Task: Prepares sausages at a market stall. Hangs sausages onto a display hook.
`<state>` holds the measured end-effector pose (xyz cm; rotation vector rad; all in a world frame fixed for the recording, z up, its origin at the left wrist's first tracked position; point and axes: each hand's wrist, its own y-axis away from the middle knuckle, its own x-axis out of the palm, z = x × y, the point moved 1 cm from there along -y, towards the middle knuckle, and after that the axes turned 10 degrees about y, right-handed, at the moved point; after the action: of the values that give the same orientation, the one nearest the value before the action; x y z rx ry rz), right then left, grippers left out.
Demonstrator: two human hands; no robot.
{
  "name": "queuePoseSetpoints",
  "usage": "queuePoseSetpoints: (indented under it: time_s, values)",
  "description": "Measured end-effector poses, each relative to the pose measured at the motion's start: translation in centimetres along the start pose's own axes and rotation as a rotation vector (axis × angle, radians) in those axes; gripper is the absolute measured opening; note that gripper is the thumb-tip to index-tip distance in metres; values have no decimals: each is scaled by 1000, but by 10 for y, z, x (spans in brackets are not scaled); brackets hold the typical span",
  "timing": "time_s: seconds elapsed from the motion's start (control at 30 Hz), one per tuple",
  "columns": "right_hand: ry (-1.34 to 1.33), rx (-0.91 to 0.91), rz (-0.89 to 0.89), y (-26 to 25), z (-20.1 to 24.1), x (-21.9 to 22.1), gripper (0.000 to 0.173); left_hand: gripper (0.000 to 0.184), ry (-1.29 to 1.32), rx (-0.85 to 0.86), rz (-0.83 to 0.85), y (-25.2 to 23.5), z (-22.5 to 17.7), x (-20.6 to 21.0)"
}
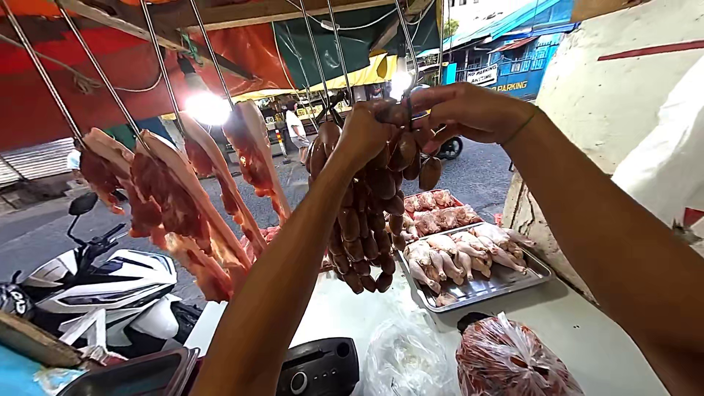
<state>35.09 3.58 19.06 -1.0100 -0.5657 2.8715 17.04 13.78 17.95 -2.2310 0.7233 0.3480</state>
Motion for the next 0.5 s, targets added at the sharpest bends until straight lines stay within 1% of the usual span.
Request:
queuePoseSetpoints:
  time_s: [0.13,0.33,0.4,0.5]
  values:
    - [-54,-4,-1,4,-3,-2,60,43,149,4,150,-9,-1,-7]
    - [-164,-32,31,5,-12,-5,66,44,223,-7,212,-11,-3,-4]
    - [-223,-40,40,5,-17,-9,70,45,239,4,244,-11,-4,-4]
    - [-321,-78,68,2,-31,-14,71,44,307,39,268,-12,-2,-3]
